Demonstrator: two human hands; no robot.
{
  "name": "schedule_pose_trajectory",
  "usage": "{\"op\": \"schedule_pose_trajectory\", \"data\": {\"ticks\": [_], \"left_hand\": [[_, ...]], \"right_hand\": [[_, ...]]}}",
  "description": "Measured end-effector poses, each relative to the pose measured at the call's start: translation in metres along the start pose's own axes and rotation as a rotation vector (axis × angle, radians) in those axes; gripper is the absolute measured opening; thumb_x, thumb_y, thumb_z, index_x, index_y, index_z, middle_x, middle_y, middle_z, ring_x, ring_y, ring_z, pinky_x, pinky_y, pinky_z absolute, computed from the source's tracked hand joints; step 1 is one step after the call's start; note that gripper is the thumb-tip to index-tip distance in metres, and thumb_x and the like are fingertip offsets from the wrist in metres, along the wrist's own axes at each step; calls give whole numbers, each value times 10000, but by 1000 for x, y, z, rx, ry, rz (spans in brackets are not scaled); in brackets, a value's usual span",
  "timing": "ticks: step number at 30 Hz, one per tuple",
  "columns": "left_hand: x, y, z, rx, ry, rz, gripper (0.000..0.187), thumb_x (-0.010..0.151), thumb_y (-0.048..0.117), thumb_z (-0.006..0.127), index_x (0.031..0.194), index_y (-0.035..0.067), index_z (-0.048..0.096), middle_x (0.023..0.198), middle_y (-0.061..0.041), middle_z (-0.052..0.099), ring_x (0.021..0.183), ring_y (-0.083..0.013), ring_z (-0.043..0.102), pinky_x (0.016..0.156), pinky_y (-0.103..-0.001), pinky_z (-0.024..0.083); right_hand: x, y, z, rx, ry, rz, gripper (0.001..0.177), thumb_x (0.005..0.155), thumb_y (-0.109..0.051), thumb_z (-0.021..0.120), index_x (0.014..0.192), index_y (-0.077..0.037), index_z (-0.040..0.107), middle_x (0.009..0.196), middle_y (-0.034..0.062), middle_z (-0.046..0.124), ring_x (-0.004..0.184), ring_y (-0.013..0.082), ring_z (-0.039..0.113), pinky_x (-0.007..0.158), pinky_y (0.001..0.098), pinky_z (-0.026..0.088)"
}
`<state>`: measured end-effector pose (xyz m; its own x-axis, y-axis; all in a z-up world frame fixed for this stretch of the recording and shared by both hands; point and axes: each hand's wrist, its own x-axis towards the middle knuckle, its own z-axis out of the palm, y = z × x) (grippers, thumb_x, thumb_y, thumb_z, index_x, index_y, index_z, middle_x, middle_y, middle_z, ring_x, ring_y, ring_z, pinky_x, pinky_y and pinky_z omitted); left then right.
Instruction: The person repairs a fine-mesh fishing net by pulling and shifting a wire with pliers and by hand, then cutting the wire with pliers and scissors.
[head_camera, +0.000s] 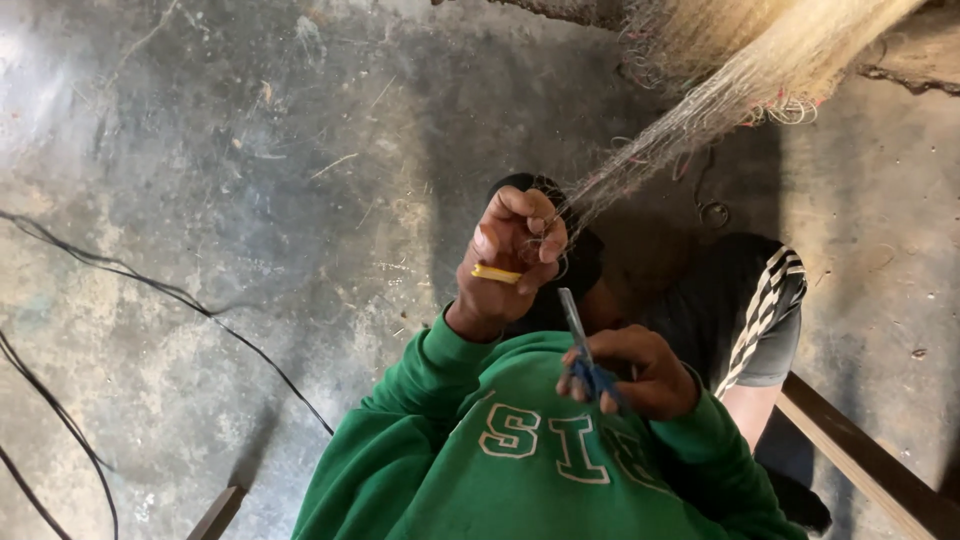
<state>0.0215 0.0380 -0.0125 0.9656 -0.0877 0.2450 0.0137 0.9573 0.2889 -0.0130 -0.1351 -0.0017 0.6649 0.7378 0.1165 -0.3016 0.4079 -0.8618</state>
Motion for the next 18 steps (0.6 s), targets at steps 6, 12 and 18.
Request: {"op": "schedule_pose_trajectory", "data": {"ticks": [6, 12, 18], "left_hand": [[-3, -6, 0, -1, -10, 60, 397, 832, 347, 552, 999, 35, 372, 853, -81, 330, 720, -204, 481, 334, -134, 408], [1, -10, 6, -61, -28, 82, 389, 808, 288, 595, 968, 1, 387, 838, -92, 347, 659, -184, 472, 297, -125, 404], [0, -11, 3, -44, -85, 103, 353, 843, 282, 550, 977, 10, 371, 845, -115, 382, 548, -145, 464, 287, -129, 407]], "right_hand": [[17, 2, -2, -103, -50, -65, 650, 654, -450, 723, 957, 111, 595, 666, 164, 655, 620, 204, 657, 505, 275, 515], [24, 1, 0, -155, -12, -103, 515, 687, -330, 713, 919, 115, 598, 628, 171, 650, 546, 218, 646, 456, 281, 512], [30, 1, -3, -161, -1, -84, 477, 725, -350, 675, 891, 92, 608, 622, 149, 646, 561, 187, 646, 492, 273, 514]]}}
